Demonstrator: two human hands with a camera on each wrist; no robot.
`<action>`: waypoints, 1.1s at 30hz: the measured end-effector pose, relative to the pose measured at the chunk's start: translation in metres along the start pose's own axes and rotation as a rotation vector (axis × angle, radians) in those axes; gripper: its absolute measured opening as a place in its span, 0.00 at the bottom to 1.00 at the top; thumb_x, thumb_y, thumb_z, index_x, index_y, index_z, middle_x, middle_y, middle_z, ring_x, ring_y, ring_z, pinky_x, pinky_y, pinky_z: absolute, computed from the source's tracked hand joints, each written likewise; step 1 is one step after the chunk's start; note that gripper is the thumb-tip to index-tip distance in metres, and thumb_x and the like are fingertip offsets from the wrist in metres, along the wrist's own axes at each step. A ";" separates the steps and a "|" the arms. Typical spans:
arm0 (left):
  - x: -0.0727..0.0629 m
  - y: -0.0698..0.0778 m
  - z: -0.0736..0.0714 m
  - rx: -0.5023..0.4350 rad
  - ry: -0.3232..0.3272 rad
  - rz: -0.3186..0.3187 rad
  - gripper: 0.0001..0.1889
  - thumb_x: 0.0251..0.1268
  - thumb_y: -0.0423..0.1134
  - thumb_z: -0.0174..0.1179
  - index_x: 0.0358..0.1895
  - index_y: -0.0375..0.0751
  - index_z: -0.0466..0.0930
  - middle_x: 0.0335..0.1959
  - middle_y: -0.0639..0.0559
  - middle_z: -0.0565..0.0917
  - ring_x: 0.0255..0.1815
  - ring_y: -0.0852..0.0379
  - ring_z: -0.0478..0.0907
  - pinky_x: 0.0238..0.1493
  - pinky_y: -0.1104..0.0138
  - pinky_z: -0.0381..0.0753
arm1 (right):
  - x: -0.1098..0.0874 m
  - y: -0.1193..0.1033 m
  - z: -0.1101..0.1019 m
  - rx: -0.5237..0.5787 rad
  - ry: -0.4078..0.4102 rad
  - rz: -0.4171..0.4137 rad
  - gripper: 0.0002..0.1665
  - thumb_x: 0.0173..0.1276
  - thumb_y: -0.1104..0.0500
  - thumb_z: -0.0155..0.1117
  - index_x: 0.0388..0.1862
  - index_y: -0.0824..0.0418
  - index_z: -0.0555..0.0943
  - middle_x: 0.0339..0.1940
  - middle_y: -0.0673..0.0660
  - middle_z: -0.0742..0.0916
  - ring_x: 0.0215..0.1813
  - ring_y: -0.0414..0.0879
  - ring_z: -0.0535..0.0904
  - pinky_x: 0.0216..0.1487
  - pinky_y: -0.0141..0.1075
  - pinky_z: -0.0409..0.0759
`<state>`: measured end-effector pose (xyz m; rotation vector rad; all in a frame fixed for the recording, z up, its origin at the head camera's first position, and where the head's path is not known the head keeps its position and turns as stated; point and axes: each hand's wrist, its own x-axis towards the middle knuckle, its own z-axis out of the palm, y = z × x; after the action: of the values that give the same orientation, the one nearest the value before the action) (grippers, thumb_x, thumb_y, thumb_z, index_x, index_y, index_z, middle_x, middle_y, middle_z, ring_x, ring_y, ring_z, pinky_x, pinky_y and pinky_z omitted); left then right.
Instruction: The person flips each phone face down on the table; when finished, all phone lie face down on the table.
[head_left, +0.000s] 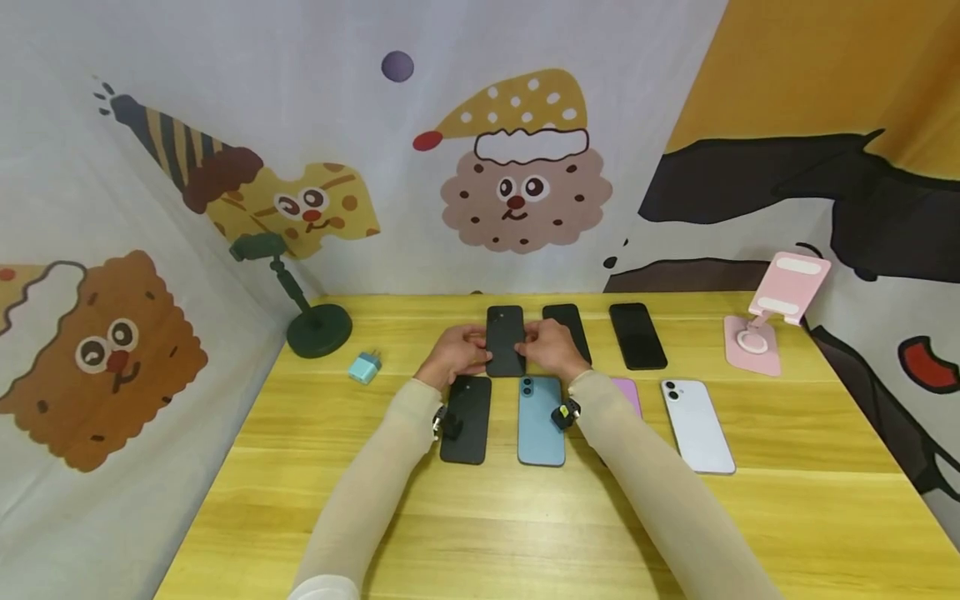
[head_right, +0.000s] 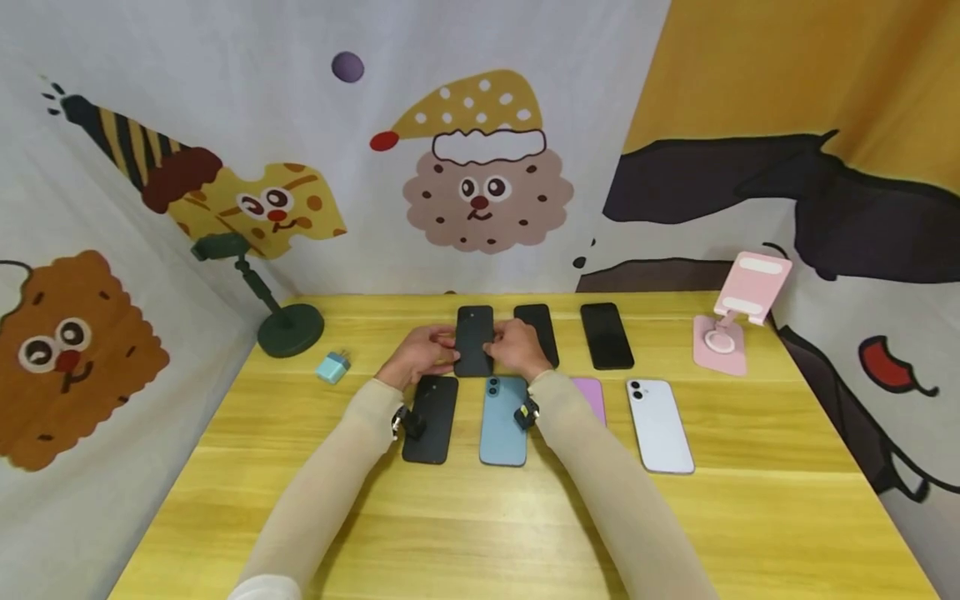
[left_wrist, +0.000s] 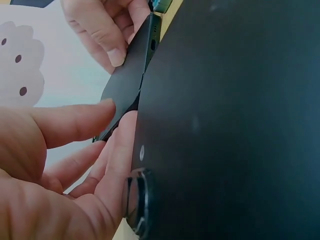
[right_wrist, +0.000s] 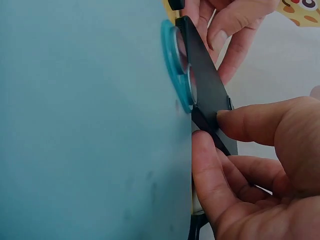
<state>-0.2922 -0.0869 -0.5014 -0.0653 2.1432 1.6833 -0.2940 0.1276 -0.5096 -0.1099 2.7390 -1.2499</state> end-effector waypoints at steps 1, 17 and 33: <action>0.000 0.000 0.000 0.006 0.004 0.009 0.34 0.70 0.25 0.67 0.78 0.46 0.72 0.63 0.40 0.81 0.54 0.46 0.88 0.47 0.60 0.91 | 0.000 0.000 0.000 -0.002 0.006 -0.003 0.16 0.73 0.55 0.72 0.54 0.62 0.87 0.35 0.54 0.86 0.34 0.48 0.79 0.34 0.38 0.75; 0.003 -0.001 -0.001 0.027 -0.008 0.014 0.39 0.67 0.24 0.68 0.80 0.49 0.69 0.55 0.41 0.81 0.45 0.50 0.89 0.42 0.62 0.92 | -0.003 -0.001 -0.002 -0.038 -0.013 0.002 0.32 0.71 0.56 0.75 0.70 0.65 0.80 0.48 0.58 0.87 0.48 0.52 0.82 0.55 0.47 0.81; 0.001 -0.002 -0.008 -0.082 -0.077 0.009 0.37 0.73 0.26 0.64 0.83 0.43 0.64 0.76 0.37 0.73 0.67 0.42 0.82 0.56 0.58 0.89 | -0.005 -0.005 -0.004 -0.037 -0.070 0.017 0.41 0.67 0.54 0.79 0.76 0.62 0.76 0.57 0.62 0.88 0.59 0.57 0.85 0.62 0.53 0.84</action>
<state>-0.2947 -0.0952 -0.5022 -0.0137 2.0210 1.7502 -0.2892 0.1278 -0.5032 -0.1308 2.6985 -1.1681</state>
